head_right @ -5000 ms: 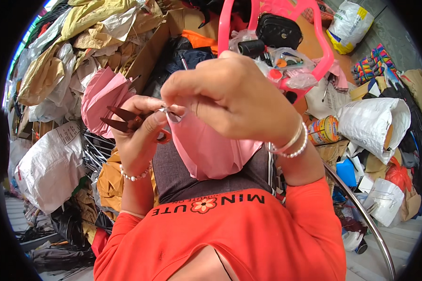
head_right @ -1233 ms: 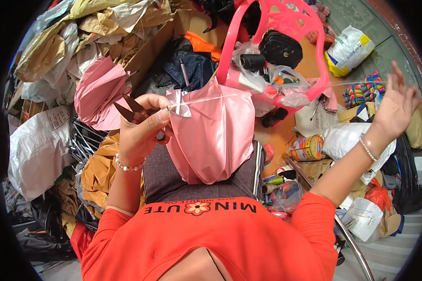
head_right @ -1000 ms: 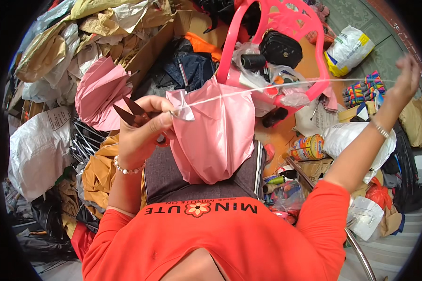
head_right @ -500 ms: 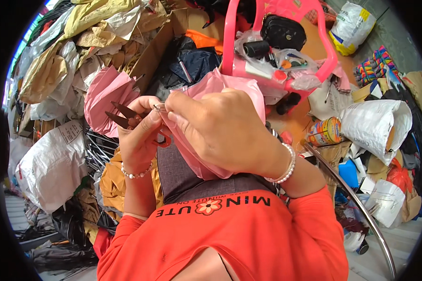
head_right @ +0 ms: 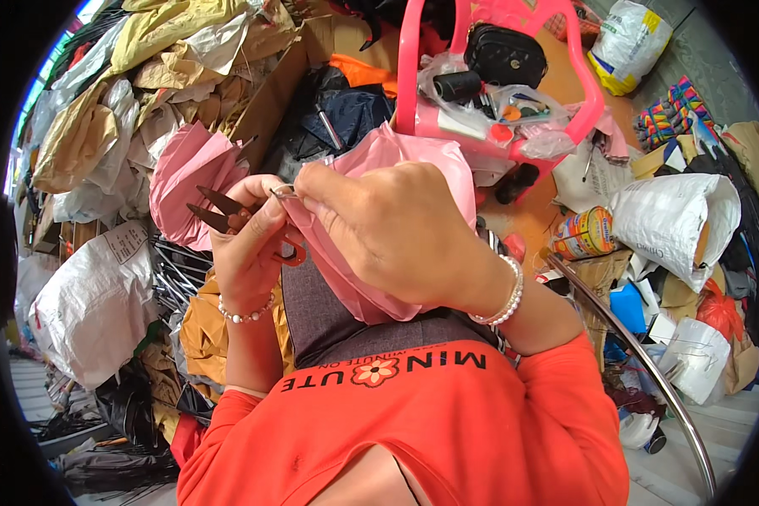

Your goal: Repairing a pink umbrella by manually sewing fabric to the metal frame and using a glue gun to secure parts.

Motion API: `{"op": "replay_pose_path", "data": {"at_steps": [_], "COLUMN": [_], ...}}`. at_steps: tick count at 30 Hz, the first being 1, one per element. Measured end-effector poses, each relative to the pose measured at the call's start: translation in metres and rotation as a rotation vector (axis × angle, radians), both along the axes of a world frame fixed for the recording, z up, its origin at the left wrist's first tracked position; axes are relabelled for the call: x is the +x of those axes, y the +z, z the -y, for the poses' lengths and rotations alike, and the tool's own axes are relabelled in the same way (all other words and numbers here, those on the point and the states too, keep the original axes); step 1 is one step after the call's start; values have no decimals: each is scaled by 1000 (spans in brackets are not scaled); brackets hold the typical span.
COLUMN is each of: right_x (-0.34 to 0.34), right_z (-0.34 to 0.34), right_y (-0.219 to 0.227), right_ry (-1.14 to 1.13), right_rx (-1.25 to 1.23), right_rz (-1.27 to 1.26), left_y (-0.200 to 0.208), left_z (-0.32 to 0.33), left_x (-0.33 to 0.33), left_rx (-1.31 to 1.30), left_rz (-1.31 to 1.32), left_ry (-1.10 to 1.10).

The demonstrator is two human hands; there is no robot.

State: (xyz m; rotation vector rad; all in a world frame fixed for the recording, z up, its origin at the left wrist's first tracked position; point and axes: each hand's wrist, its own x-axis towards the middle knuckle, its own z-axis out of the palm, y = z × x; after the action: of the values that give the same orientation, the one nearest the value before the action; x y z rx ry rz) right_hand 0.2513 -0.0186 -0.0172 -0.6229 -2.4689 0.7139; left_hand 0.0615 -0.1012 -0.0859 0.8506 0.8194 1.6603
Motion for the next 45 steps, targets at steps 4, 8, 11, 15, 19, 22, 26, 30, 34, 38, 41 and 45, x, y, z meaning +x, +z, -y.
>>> {"op": "replay_pose_path", "data": {"at_steps": [4, 8, 11, 15, 19, 22, 26, 30, 34, 38, 41, 45], "right_x": [-1, -3, -4, 0, 3, 5, 8, 3, -5, -4, -6, -21], "right_z": [0, 2, 1, -15, -28, -32, -29, -27, -25, -28, -25, -19], "right_y": [-5, -8, -5, 5, 0, -2, 0, 13, 23, 30, 49, 54], "right_ry": [-14, -26, -24, 89, 204, 229, 236, 226, 187, 312, 270, 227], "right_rx": [10, 25, 48, 141, 231, 125, -28, 79, -163, -47, 115, 387], "right_rz": [-55, -109, -115, -2, -71, -91, -77, -59, -73, -59, 33, -2], "left_y": [1, -2, 1, 5, 5, 5, 10, 12, 12, 16, 15, 19], "left_z": [0, 1, 1, 1, 1, 1, 1, -1, -4, -5, -4, -5], "left_x": [3, 5, 5, 5, 5, 3, 6, 11, 16, 18, 10, 18], "left_rx": [14, 20, 24, 25, 7, 1, 26, 12, -23, 39, 49, 105], "left_rz": [4, 26, 44, 56, 34, 21, 10, 35, -48, -78, -135, -155], "left_ry": [19, 30, 18, -22, -28, -5, -17, -69, 3, 56, 59, 107]}}
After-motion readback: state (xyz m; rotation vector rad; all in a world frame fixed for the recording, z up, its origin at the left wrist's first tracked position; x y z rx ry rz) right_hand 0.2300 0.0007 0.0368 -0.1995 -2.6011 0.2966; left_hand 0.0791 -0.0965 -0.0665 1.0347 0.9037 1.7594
